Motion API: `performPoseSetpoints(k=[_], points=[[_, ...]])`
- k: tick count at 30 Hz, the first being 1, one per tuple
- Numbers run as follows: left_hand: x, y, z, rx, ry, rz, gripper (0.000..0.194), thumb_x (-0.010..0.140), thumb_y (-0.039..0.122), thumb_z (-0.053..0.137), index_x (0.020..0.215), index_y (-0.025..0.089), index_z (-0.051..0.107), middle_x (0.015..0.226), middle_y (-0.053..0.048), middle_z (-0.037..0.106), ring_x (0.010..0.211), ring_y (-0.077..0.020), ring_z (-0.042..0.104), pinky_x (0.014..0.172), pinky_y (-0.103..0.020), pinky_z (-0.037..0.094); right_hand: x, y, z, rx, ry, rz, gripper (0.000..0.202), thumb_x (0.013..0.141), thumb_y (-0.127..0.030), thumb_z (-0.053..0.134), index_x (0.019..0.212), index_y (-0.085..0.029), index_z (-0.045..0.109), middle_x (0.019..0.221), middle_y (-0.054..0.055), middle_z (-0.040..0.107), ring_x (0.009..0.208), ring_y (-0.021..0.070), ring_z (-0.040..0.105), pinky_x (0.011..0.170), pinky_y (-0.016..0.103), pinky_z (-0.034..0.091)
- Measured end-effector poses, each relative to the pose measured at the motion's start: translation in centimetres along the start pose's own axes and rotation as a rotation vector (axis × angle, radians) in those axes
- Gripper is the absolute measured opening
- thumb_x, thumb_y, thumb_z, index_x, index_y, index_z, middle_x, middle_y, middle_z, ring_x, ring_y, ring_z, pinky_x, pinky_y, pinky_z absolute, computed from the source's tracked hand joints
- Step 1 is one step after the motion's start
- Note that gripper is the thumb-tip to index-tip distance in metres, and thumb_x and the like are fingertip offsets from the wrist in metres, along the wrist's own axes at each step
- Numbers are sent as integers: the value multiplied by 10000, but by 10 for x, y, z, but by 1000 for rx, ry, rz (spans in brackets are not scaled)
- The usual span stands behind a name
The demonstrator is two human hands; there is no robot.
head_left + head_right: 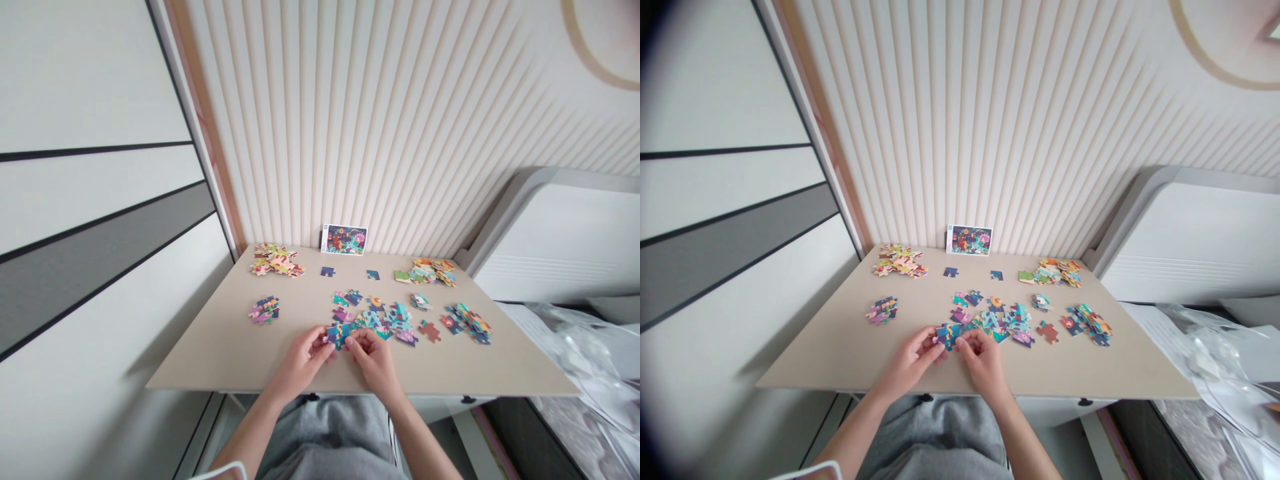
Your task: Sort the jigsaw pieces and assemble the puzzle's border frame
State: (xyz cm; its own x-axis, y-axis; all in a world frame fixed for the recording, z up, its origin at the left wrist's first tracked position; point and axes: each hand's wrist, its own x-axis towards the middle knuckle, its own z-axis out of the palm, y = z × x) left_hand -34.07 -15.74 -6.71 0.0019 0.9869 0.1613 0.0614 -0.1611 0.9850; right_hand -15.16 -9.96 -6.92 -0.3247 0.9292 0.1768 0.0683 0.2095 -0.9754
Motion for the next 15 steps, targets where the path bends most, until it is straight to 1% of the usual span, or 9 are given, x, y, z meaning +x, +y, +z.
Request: performPoseSetpoints(k=[2, 3, 5, 6, 8, 9, 11, 13, 15], points=[[2, -4, -1, 30, 60, 5, 356, 990, 488, 593, 1181, 190, 637, 982, -68, 740, 843, -205, 716, 693, -290, 576, -1, 2, -10, -202, 50, -59, 435, 953, -605, 609, 828, -202, 712, 689, 40, 669, 608, 180, 552, 574, 288, 416], [3, -7, -2, 50, 106, 11, 362, 992, 496, 584, 1175, 188, 636, 976, -69, 737, 846, -207, 714, 696, -289, 573, -1, 3, -17, -320, 91, -101, 436, 969, -591, 589, 818, -205, 725, 686, 45, 670, 628, 190, 555, 598, 299, 419], [6, -12, -4, 63, 198, 18, 382, 991, 508, 580, 1191, 186, 627, 1031, -83, 736, 907, -216, 720, 779, -309, 583, 2, 5, -33, -531, 168, -183, 406, 987, -550, 575, 830, -216, 746, 735, 59, 698, 692, 216, 582, 670, 325, 441], [7, -13, -5, 49, 238, 16, 393, 990, 514, 578, 1201, 185, 619, 1071, -93, 736, 943, -221, 724, 826, -324, 585, 3, 6, -41, -609, 182, -211, 388, 995, -526, 568, 838, -223, 752, 772, 65, 716, 727, 227, 599, 708, 337, 451], [9, -15, -6, 10, 292, 7, 417, 986, 527, 578, 1223, 185, 602, 1150, -114, 729, 1015, -234, 726, 895, -348, 584, 6, 7, -52, -707, 157, -229, 356, 1009, -485, 553, 877, -232, 766, 820, 70, 732, 773, 240, 625, 758, 352, 466], [10, -15, -6, -2, 310, 3, 430, 982, 534, 579, 1232, 185, 595, 1175, -121, 725, 1038, -240, 726, 906, -355, 586, 6, 7, -54, -740, 135, -227, 333, 1012, -472, 551, 939, -236, 775, 830, 68, 732, 790, 245, 635, 773, 355, 475], [11, -15, -6, -1, 328, 0, 450, 974, 544, 583, 1242, 182, 589, 1193, -130, 722, 1041, -244, 731, 905, -362, 592, 6, 6, -54, -820, 97, -232, 318, 1001, -461, 576, 1136, -240, 761, 866, 69, 730, 846, 260, 651, 811, 366, 492], [11, -14, -6, 13, 329, -4, 464, 970, 548, 584, 1248, 177, 589, 1189, -135, 726, 1010, -245, 741, 890, -369, 600, 4, 5, -49, -912, 78, -247, 395, 978, -460, 616, 1301, -248, 699, 941, 80, 728, 925, 279, 657, 849, 380, 502], [11, -14, -5, 24, 316, -15, 474, 967, 551, 585, 1252, 172, 594, 1173, -136, 734, 962, -244, 751, 861, -371, 609, 3, 4, -44, -962, 69, -248, 410, 964, -455, 638, 1319, -255, 686, 1011, 93, 719, 978, 289, 655, 877, 391, 505]])
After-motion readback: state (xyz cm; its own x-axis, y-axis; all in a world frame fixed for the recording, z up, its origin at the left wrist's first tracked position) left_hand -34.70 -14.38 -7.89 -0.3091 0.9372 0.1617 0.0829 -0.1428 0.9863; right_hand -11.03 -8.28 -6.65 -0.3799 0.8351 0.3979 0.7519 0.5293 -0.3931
